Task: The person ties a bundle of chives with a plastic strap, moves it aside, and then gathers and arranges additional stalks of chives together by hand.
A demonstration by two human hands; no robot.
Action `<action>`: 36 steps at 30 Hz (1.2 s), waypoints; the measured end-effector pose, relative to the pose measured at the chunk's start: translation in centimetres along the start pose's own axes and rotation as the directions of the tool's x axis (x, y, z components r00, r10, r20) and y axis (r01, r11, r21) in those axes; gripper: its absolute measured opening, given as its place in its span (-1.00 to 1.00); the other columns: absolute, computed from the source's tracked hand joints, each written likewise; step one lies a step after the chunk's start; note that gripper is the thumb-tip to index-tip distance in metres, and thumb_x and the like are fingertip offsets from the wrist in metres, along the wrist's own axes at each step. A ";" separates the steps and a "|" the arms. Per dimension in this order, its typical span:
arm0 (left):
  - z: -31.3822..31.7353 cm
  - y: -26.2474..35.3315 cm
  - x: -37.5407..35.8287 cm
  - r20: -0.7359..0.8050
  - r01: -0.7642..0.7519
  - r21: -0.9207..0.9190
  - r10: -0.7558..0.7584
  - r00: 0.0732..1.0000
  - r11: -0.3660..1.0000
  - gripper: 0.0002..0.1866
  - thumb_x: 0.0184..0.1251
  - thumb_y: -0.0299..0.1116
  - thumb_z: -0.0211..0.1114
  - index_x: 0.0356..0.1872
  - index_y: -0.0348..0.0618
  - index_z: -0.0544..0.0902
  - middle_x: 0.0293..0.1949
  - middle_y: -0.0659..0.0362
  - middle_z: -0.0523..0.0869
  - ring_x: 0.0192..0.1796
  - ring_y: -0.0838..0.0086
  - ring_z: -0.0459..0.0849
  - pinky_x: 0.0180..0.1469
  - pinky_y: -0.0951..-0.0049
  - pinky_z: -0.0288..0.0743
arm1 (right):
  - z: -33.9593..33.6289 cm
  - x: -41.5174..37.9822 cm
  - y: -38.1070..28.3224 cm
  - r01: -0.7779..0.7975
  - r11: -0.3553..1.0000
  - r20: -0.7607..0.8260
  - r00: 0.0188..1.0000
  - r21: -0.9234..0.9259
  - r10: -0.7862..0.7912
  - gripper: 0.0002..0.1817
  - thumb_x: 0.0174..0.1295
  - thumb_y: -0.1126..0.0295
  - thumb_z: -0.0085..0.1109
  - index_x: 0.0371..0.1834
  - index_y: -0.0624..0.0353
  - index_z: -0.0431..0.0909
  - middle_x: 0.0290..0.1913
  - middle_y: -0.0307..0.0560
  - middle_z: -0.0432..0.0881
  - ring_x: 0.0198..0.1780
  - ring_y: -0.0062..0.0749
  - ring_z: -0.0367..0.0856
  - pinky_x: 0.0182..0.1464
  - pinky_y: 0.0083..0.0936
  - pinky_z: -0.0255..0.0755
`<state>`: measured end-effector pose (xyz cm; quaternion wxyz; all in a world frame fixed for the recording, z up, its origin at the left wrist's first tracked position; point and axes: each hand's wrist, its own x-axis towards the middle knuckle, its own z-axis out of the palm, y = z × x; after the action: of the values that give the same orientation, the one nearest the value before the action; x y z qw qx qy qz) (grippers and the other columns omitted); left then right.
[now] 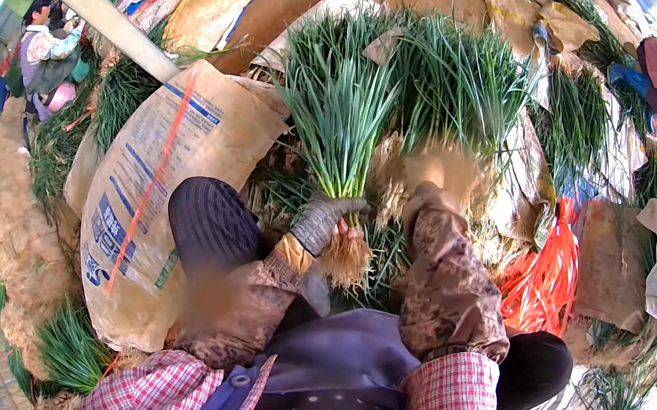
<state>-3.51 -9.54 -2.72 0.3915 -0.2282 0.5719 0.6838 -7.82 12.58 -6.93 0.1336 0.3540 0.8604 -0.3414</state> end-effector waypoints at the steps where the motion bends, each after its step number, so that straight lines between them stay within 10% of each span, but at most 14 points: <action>1: -0.2 0.2 -0.7 0.063 -0.035 -0.062 0.039 0.997 0.997 -0.83 -0.06 -0.51 0.47 -0.54 -0.37 0.63 -0.69 0.01 0.58 -0.87 0.40 0.40 -0.85 0.40 0.32 | 0.0 1.1 1.0 0.089 0.994 -0.010 0.996 0.057 -0.088 -0.76 0.19 0.32 0.28 -0.16 0.22 0.59 -0.38 -0.17 0.63 -0.55 -0.58 0.53 -0.50 -0.64 0.45; 3: -0.1 1.5 -2.4 0.112 -0.158 0.002 0.157 0.981 0.987 -0.84 0.02 -0.49 0.45 -0.44 -0.36 0.64 -0.62 0.03 0.63 -0.85 0.43 0.39 -0.82 0.45 0.34 | -0.9 0.7 2.1 0.257 0.936 -0.043 0.966 0.243 -0.254 -0.86 0.17 0.42 0.31 -0.27 0.22 0.61 -0.54 -0.23 0.61 -0.66 -0.64 0.46 -0.66 -0.70 0.37; 7: -0.3 0.1 -2.0 0.292 -0.105 -0.176 0.154 0.944 0.979 -0.78 0.10 -0.48 0.41 -0.25 -0.37 0.63 -0.48 0.08 0.69 -0.76 0.46 0.51 -0.80 0.61 0.29 | -2.1 -5.5 0.3 0.053 0.763 0.074 0.989 0.644 -0.130 -0.87 0.22 0.37 0.24 -0.25 0.17 0.61 -0.41 -0.20 0.64 -0.46 -0.58 0.54 -0.40 -0.63 0.49; 11: 0.9 0.1 -2.9 0.378 0.145 -0.173 -0.071 0.923 0.974 -0.80 0.22 -0.38 0.32 -0.24 -0.31 0.66 -0.53 -0.02 0.70 -0.78 0.51 0.51 -0.80 0.70 0.22 | -1.6 -12.6 -2.0 0.068 0.857 0.166 0.970 0.511 -0.176 -0.87 0.22 0.37 0.24 -0.23 0.15 0.62 -0.25 -0.17 0.68 -0.28 -0.52 0.60 -0.15 -0.58 0.54; 14: 0.5 -1.1 -1.8 0.163 0.070 -0.060 -0.060 0.985 0.996 -0.83 0.08 -0.41 0.42 -0.50 -0.34 0.66 -0.69 0.11 0.62 -0.84 0.53 0.39 -0.81 0.51 0.26 | 0.1 -12.9 -1.3 0.049 0.671 0.076 0.985 0.740 -0.155 -0.81 0.14 0.37 0.34 -0.27 0.21 0.60 -0.34 -0.21 0.65 -0.28 -0.56 0.55 -0.22 -0.59 0.45; 19: 0.1 -2.5 -0.3 0.194 -0.095 -0.124 0.118 0.974 0.988 -0.77 0.05 -0.38 0.46 -0.38 -0.31 0.61 -0.67 0.13 0.62 -0.83 0.50 0.43 -0.84 0.52 0.26 | 1.4 -11.5 -0.6 -0.229 0.467 0.229 0.972 0.854 0.057 -0.70 0.14 0.43 0.33 -0.08 0.26 0.52 -0.26 -0.13 0.69 -0.34 -0.51 0.64 -0.34 -0.60 0.56; 24: 0.6 -2.1 0.4 -0.063 -0.069 0.214 0.084 0.994 0.974 -0.67 0.04 -0.32 0.46 -0.29 -0.33 0.57 -0.62 0.09 0.64 -0.80 0.45 0.50 -0.81 0.48 0.34 | 2.4 -11.9 0.0 -0.312 0.422 0.284 0.950 0.852 0.129 -0.79 0.17 0.50 0.26 -0.17 0.24 0.48 -0.37 -0.12 0.65 -0.49 -0.48 0.63 -0.55 -0.62 0.49; 29: 0.9 -1.1 -1.0 -0.111 -0.017 0.284 0.050 0.993 0.959 -0.69 0.09 -0.31 0.44 -0.31 -0.36 0.58 -0.60 0.09 0.65 -0.79 0.42 0.51 -0.81 0.48 0.33 | 2.3 -12.9 0.6 -0.220 0.545 0.230 0.972 0.809 0.051 -0.89 0.15 0.59 0.23 -0.28 0.25 0.51 -0.40 -0.19 0.61 -0.50 -0.54 0.57 -0.47 -0.63 0.45; 33: 1.0 -2.2 0.1 -0.069 0.085 0.447 -0.061 0.996 0.890 -0.70 0.01 -0.28 0.50 -0.45 -0.33 0.63 -0.71 0.11 0.60 -0.81 0.51 0.44 -0.79 0.50 0.29 | 2.3 -12.6 1.2 0.235 0.702 -0.052 0.961 0.673 -0.273 -0.87 0.12 0.64 0.22 -0.29 0.20 0.53 -0.41 -0.27 0.59 -0.38 -0.56 0.48 -0.30 -0.66 0.39; 36: 1.0 -1.4 -2.2 0.222 -0.048 -0.004 0.047 0.974 0.999 -0.82 0.16 -0.42 0.35 -0.55 -0.32 0.65 -0.70 0.09 0.63 -0.81 0.49 0.49 -0.81 0.54 0.30 | 2.8 -11.8 1.6 0.371 0.745 -0.169 0.927 0.554 -0.336 -0.85 0.13 0.64 0.19 -0.28 0.16 0.54 -0.39 -0.24 0.60 -0.37 -0.53 0.51 -0.26 -0.63 0.42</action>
<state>-0.98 -9.14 -1.64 0.4367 -0.1362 0.5303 0.7138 1.72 5.37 -4.15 -0.0720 0.2180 0.7710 -0.5940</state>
